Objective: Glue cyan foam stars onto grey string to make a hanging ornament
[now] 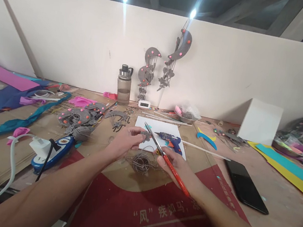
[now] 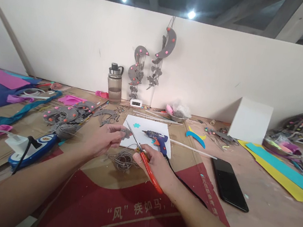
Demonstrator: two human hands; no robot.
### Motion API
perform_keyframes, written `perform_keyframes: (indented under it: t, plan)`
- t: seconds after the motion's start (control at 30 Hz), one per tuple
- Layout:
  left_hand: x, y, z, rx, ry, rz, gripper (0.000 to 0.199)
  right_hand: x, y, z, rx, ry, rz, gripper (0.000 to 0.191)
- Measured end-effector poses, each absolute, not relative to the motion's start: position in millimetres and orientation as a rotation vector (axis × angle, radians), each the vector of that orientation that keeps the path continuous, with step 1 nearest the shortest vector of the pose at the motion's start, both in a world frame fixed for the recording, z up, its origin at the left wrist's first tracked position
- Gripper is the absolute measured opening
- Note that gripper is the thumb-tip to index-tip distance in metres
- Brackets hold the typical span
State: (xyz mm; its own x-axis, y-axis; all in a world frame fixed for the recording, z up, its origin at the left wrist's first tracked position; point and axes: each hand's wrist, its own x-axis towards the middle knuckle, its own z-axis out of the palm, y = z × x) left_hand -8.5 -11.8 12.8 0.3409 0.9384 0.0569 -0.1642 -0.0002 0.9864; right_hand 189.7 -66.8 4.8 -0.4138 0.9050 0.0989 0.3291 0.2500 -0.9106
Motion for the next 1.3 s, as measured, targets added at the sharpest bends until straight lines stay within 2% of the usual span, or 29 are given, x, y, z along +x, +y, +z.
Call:
perform_keyframes:
  t: [0.37, 0.6, 0.7, 0.77, 0.87, 1.03, 1.2, 1.3]
  plan:
    - [-12, -8, 12, 1.397, 0.86, 1.019, 0.018, 190, -67, -1, -1.14, -1.82, 1.136, 0.034]
    - [-19, 9, -7, 1.936, 1.119, 1.189, 0.026, 192, -57, -11, -1.225, -1.633, 1.078, 0.04]
    - [-23, 21, -19, 2.17, 1.124, 1.248, 0.021, 193, -53, -11, -1.271, -1.649, 1.033, 0.041]
    - [-23, 27, -26, 2.102, 1.173, 1.21, 0.018, 194, -52, -10, -1.32, -1.686, 0.995, 0.041]
    - [-21, 34, -33, 1.674, 1.172, 1.158, 0.025, 198, -53, -5, -1.442, -1.811, 0.869, 0.043]
    - [-22, 40, -35, 1.126, 0.892, 1.32, 0.034, 203, -53, -2, -1.798, -2.08, 0.468, 0.042]
    - [-28, 41, -29, 1.375, 0.995, 1.354, 0.037, 199, -53, -8, -2.014, -2.248, 0.249, 0.047]
    - [-30, 37, -24, 1.748, 1.048, 1.442, 0.037, 197, -54, -11, -2.017, -2.32, 0.218, 0.04]
